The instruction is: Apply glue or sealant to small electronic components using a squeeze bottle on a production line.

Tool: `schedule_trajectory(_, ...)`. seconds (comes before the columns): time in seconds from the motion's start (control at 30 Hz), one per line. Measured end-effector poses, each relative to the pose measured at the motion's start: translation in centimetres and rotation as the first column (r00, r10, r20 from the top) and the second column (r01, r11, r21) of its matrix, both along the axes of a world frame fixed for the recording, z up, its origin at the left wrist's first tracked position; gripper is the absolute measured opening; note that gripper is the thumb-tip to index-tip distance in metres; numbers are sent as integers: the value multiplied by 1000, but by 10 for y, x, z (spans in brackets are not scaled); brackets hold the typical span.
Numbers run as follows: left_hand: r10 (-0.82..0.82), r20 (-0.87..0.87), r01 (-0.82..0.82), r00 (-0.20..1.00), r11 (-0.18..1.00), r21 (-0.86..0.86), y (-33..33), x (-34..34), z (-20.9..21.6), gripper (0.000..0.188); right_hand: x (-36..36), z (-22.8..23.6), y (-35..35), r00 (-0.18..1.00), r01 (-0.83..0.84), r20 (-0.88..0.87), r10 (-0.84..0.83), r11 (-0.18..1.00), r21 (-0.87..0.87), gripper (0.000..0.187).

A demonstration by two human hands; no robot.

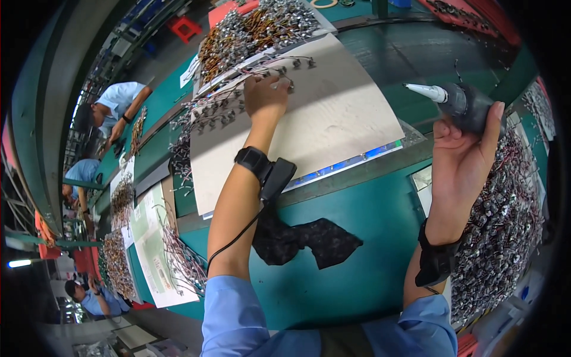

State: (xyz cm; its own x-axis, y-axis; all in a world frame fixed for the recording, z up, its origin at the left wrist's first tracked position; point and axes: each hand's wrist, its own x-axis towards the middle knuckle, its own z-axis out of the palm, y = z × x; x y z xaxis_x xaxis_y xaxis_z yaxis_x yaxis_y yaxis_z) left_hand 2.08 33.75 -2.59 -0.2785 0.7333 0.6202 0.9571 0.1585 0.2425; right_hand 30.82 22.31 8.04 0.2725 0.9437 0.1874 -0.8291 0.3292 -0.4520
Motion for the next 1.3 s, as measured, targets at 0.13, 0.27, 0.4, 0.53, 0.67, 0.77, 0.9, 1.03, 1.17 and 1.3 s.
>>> schedule_trajectory(0.13,-102,335,143,937,985,-99,-74,-32,38,25,-11,-10,5,994,-102,28,102,995,18,25)
schedule_trajectory(0.27,-70,556,166,828,978,-124,-199,-46,61,23,-27,-13,3,978,-184,107,179,982,45,26)
schedule_trajectory(0.4,68,599,-25,798,996,-80,-339,-72,47,18,-59,-21,-5,951,-241,190,246,969,-48,27)
schedule_trajectory(0.53,304,626,-301,718,947,-114,-442,-80,27,17,-96,-42,-19,823,-525,226,522,850,-51,27)
schedule_trajectory(0.67,484,482,-404,730,875,-266,-471,-70,16,17,-116,-46,-39,789,-517,309,531,846,-133,27)
schedule_trajectory(0.77,424,106,-406,900,901,-155,-461,-83,4,17,-131,-45,-58,780,-523,310,544,838,-154,27)
schedule_trajectory(0.9,348,-88,-358,933,896,-261,-433,-95,5,18,-136,-46,-70,780,-511,320,538,842,-171,28)
schedule_trajectory(1.03,297,-125,-322,947,885,-337,-422,-99,3,14,-135,-42,-75,788,-487,322,525,851,-197,29)
schedule_trajectory(1.17,265,575,-179,774,963,-204,-413,-95,17,13,-130,-38,-74,799,-465,320,509,860,-209,31)
schedule_trajectory(1.3,-190,951,-112,243,969,222,-373,-62,49,14,-130,-37,-77,809,-416,355,469,883,-218,35)
